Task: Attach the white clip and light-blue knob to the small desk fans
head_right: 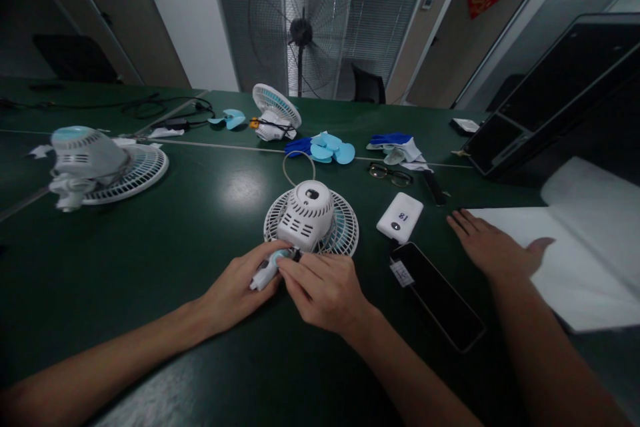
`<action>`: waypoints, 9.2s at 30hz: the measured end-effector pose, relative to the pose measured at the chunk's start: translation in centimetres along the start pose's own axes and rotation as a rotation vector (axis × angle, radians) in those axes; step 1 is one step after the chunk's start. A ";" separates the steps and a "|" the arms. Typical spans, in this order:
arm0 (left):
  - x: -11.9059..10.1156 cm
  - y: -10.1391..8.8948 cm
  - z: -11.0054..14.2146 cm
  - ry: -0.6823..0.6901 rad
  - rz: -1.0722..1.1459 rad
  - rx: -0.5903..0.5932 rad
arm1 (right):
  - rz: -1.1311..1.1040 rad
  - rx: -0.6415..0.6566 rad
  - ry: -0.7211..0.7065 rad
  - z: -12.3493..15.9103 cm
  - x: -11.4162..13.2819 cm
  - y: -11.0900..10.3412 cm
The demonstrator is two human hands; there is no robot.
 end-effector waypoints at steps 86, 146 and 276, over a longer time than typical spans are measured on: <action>0.2 0.0 0.3 0.051 -0.019 0.008 | -0.026 -0.055 0.016 -0.1 1.4 0.9; 0.3 -0.2 0.1 0.047 -0.014 -0.044 | -0.008 -0.124 0.136 -0.2 0.6 0.8; 14.9 -30.2 14.1 -0.412 -0.964 -0.676 | -0.082 0.218 0.404 0.5 -3.2 3.4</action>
Point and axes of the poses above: each hand's wrist, its own z-axis away from the middle knuckle, its own y-axis out of the palm, x = y × z, the point moved 5 cm from there along -z, towards the middle knuckle, and after that the axes turned 14 degrees about y, right-handed, at the moved point
